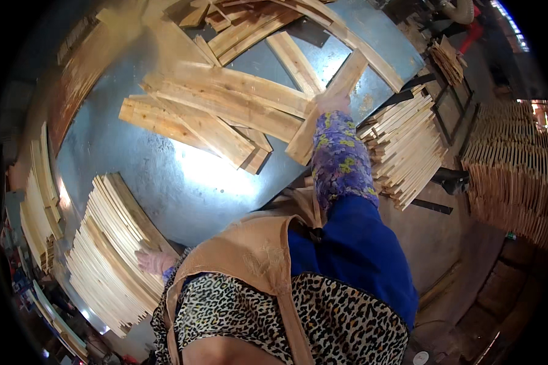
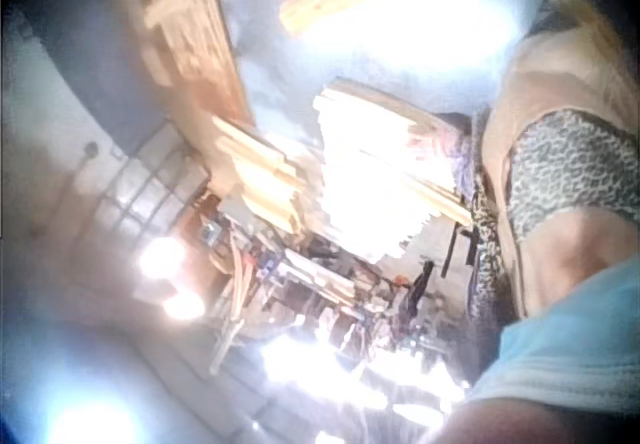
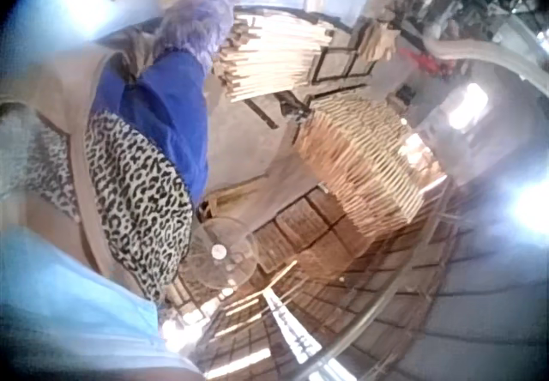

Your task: The person repeatedly picks up thin wooden planks from a scattered pile on a metal table and places them into a neat, aligned stack. The person handles the planks one by one or in small groups, continuously building the stack throughout the clip.

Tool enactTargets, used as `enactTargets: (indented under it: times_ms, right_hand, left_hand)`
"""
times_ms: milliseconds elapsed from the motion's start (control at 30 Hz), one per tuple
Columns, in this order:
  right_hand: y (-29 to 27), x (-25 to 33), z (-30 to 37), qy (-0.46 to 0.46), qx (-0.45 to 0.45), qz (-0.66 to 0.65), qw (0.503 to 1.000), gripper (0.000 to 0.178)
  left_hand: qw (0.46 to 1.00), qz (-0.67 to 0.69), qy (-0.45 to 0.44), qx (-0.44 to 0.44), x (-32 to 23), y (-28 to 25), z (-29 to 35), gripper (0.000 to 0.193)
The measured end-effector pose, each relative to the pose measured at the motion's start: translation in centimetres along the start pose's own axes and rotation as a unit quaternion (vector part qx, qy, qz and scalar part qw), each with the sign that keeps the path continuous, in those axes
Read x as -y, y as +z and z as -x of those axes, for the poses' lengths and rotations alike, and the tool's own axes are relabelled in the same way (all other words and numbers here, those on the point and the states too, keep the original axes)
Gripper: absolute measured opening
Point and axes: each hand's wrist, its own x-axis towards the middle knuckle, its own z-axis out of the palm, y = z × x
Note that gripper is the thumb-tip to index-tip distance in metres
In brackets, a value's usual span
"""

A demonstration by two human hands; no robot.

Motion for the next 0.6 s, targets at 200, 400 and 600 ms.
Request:
enactTargets:
  times_ms: [200,400,600]
  right_hand:
    - [-1.3,-2.3,4.1,-0.065,0.277,-0.694,0.661,0.074]
    - [3.0,6.4,18.0,0.009,0.457,-0.714,0.53,0.074]
    - [2.9,8.4,15.4,-0.442,0.148,-0.04,0.884,0.087]
  left_hand:
    - [0.916,0.318,0.196,-0.148,-6.5,-4.7,-0.2,0.069]
    - [0.706,0.444,0.425,0.353,-22.6,-10.2,1.5,0.068]
    - [0.881,0.412,0.095,0.213,-14.1,-8.7,1.5,0.057]
